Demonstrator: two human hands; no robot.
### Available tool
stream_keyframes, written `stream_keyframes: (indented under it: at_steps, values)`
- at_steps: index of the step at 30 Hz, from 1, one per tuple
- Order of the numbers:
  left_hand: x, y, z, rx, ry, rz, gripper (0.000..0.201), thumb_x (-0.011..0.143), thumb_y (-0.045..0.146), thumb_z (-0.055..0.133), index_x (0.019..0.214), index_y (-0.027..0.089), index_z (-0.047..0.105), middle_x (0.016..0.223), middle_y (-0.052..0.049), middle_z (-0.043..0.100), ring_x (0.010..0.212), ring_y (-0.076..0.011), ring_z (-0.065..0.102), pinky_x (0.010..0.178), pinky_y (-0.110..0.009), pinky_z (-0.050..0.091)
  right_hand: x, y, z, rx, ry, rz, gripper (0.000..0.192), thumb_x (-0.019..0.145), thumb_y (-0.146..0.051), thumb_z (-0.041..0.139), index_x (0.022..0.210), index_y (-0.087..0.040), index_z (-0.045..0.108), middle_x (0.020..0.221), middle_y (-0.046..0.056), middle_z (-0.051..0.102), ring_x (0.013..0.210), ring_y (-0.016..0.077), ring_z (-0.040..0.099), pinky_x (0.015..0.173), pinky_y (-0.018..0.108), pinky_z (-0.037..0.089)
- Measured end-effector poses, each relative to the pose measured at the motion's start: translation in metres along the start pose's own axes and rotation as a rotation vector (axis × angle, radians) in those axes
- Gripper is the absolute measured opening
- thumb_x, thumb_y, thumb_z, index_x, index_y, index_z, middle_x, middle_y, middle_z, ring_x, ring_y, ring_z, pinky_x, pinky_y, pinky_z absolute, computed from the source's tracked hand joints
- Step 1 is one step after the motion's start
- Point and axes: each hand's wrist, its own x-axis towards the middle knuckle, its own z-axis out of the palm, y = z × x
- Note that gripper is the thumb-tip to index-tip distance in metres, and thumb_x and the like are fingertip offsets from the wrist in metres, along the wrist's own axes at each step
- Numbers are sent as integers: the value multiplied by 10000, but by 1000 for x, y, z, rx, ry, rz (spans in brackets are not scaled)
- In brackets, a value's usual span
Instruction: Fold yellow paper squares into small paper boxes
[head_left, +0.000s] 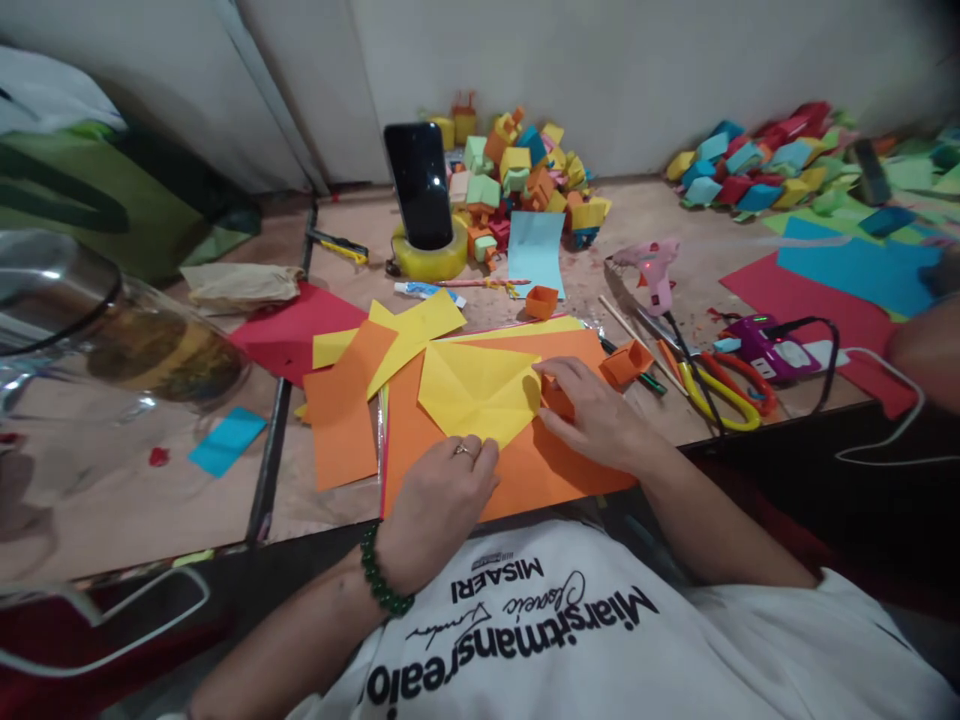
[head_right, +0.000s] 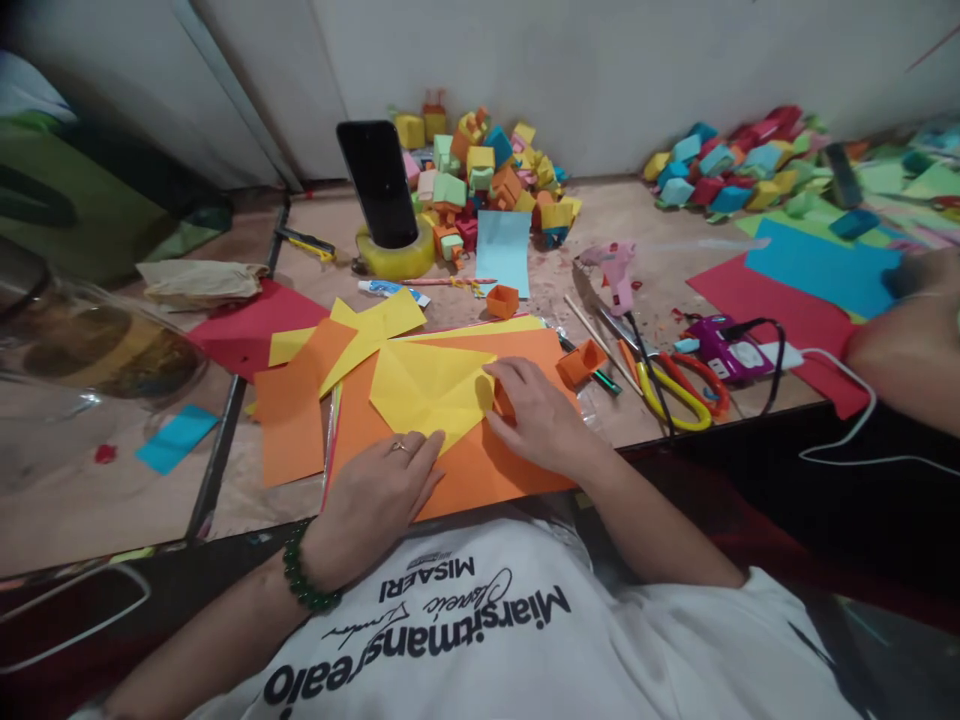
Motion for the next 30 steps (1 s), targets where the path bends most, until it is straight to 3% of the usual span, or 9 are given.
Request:
stream_keyframes:
  at_steps: [3,7,12,15,18,21,23,27,30]
  values:
    - [8,6,-5,102,-59,-5,293,836,-10,462,1073,65,616,777,-79,636,646,-187,599,577,-294,504,-5,-6,-1,-52,16,-67,406,831,-178,528,1235,-199,502,1192,152,560,1145,292,539,949,472,502]
    - [13,9,-15,83,-145,-13,299,794,-73,413,939,66,634,747,-92,645,651,-188,626,557,-269,503,-13,-9,-3,-155,3,-125,417,795,-112,525,1207,-170,550,1266,176,545,1185,313,508,958,502,482]
    - [8,-6,-20,-17,-50,25,245,830,-19,436,821,134,626,704,-55,644,572,-164,617,473,-247,465,-16,-5,-11,-298,47,-132,507,735,-21,525,1183,-248,600,1394,108,509,1312,329,419,1045,587,360]
    - [4,-21,-15,-50,100,41,229,874,48,449,817,156,642,781,-60,684,598,-151,622,517,-257,492,-13,0,-13,-230,52,-231,412,757,-5,480,1030,-255,662,1261,72,619,1205,284,519,1000,538,411]
    - [3,-35,-6,-6,204,15,242,877,46,452,801,154,655,876,-95,709,776,-191,661,692,-321,545,-10,-8,-12,-218,46,-341,297,828,-43,442,882,-218,675,1041,82,692,947,228,602,828,417,500]
    - [4,-37,0,9,151,1,243,840,22,476,951,121,669,1048,-155,694,993,-267,635,855,-438,529,-9,-26,-6,-301,-13,-409,292,895,-73,411,823,-194,667,855,86,685,750,192,564,644,326,468]
    - [2,-32,2,-40,77,9,316,825,13,471,1074,99,645,1107,-166,674,1015,-265,618,882,-439,523,-10,-35,0,-347,-55,-434,287,909,-77,419,801,-177,665,768,84,658,733,193,543,619,313,443]
    - [-10,-19,5,-95,67,31,369,855,47,445,1190,63,598,1159,-173,659,1030,-258,606,897,-418,520,-14,-36,8,-246,-167,-440,231,869,-59,479,944,-146,680,896,96,683,839,210,560,718,341,477]
    - [-19,-13,9,-104,88,8,381,863,67,442,1211,74,599,1272,-183,614,1128,-281,575,945,-458,494,-15,-29,1,-71,-291,-415,415,784,13,488,1127,-153,650,1118,103,677,995,216,570,825,369,504]
